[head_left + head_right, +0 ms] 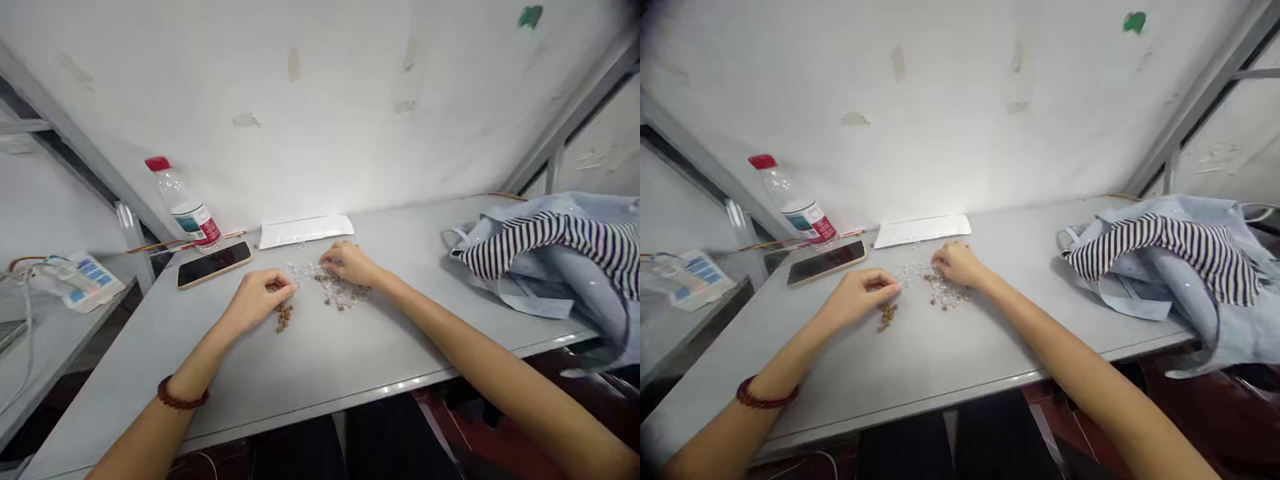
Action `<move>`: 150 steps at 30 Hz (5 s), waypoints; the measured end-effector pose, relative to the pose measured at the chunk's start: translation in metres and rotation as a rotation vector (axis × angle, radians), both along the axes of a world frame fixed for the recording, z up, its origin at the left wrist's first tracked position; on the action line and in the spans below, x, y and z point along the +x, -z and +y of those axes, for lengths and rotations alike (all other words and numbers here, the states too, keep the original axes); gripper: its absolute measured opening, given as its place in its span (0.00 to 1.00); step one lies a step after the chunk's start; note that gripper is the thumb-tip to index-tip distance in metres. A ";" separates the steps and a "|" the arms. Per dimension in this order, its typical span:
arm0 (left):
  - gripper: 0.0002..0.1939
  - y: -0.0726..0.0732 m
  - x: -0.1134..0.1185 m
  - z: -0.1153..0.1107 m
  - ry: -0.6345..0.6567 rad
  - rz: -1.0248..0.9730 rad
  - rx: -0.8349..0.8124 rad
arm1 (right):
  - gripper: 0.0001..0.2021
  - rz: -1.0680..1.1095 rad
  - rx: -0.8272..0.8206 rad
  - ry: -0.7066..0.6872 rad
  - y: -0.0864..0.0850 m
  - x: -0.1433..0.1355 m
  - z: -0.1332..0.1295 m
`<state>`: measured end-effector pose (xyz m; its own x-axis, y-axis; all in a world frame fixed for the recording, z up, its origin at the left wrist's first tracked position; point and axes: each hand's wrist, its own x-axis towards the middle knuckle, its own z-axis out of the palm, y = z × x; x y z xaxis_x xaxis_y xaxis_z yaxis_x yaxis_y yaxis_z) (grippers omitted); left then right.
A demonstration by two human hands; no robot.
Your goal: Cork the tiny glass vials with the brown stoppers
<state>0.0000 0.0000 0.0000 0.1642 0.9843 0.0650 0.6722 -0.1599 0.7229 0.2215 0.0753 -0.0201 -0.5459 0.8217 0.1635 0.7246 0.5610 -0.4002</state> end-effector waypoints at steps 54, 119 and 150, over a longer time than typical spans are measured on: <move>0.08 -0.005 0.005 -0.009 0.095 -0.014 0.315 | 0.06 0.800 -0.570 -0.093 -0.016 -0.013 -0.038; 0.10 -0.004 0.023 -0.013 -0.098 -0.425 0.058 | 0.10 0.757 -0.763 -0.087 -0.020 -0.018 -0.047; 0.08 0.000 0.017 -0.012 -0.053 -0.465 0.105 | 0.09 1.010 -0.973 -0.029 -0.016 -0.029 -0.060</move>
